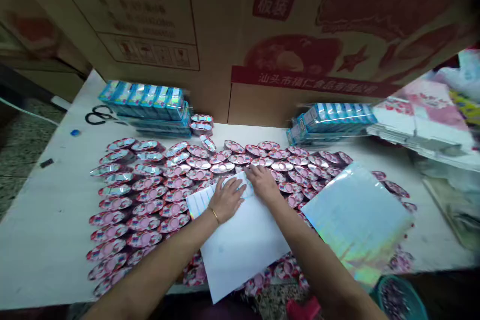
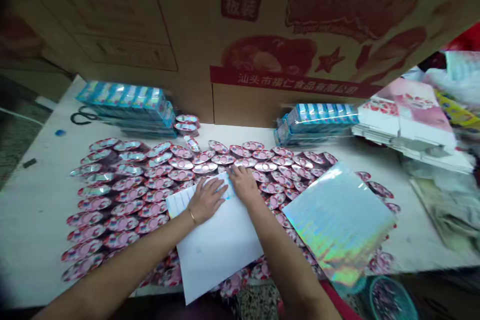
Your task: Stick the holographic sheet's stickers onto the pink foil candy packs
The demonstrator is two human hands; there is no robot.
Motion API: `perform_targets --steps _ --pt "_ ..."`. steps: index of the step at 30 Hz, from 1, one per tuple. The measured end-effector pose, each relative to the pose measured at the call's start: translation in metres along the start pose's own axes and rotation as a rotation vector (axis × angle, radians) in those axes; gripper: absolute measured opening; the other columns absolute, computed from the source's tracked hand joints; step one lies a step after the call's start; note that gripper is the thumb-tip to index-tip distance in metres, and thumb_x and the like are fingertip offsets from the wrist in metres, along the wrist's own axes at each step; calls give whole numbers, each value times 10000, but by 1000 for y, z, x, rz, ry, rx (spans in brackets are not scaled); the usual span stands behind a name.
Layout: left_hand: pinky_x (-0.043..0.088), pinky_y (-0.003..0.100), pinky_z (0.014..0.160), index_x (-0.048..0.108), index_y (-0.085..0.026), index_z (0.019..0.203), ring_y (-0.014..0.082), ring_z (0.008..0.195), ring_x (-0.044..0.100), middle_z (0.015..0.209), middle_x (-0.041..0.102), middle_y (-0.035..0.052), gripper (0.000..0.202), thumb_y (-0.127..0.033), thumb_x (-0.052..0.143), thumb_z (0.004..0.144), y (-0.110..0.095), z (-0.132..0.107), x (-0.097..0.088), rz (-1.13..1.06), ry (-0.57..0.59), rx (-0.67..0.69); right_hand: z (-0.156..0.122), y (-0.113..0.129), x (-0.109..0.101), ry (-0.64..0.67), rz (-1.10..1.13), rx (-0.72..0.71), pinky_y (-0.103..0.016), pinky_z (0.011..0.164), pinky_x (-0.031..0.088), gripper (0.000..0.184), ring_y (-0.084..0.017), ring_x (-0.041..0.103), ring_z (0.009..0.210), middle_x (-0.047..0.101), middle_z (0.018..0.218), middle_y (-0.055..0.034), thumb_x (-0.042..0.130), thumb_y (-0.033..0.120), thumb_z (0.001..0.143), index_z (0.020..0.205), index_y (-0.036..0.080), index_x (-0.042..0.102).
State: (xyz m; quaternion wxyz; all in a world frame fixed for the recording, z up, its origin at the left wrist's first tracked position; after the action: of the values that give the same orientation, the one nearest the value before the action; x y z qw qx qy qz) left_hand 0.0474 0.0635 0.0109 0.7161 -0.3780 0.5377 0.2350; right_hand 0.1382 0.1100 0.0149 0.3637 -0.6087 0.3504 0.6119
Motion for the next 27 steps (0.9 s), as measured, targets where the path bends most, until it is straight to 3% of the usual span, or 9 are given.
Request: perform_targets --steps 5,8,13,20,27 --pt "189 488 1040 451 -257 1220 220 1207 365 1270 488 41 384 -349 431 847 -4 -2 -3 -24 12 15 -16 -2 4 -61 56 -32 -325 765 364 281 -209 454 926 564 1120 -80 410 176 869 1103 184 565" --pt "183 489 1044 453 -248 1223 230 1206 365 1271 485 47 390 -343 431 846 -5 -2 -5 -44 20 13 -13 -8 1 -80 79 -5 -323 770 372 302 -210 451 944 550 1131 -88 407 220 878 1152 189 533" --pt "183 483 1045 457 -248 1219 229 1206 363 1269 484 51 393 -339 448 836 -4 -2 -7 -66 9 5 -3 -5 0 -23 87 -45 -327 782 391 343 -215 442 978 524 1169 -92 405 222 876 1208 192 488" --pt "186 484 1037 457 -242 1218 231 1195 372 1251 495 59 394 -324 454 833 -3 -2 -8 -106 5 -2 -13 -2 8 -9 92 -137 -336 812 397 351 -225 414 1062 501 1230 -75 431 157 851 1195 171 497" --pt "222 457 1022 504 -230 1159 229 1167 390 1234 497 72 350 -316 473 822 -2 -5 -11 -126 -50 -2 -3 -11 -1 -55 127 -19 -337 819 395 331 -210 452 1021 537 1173 -78 414 303 881 1175 193 516"
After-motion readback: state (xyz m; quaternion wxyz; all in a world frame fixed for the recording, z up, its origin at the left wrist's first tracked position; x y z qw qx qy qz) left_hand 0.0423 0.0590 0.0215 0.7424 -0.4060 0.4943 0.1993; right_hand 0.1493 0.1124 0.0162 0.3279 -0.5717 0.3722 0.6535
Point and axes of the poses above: each hand's wrist, its own z-axis towards the middle knuckle, its own x-axis out of the palm, y = z × x, the point moved 8 cm from there along z, towards the middle knuckle
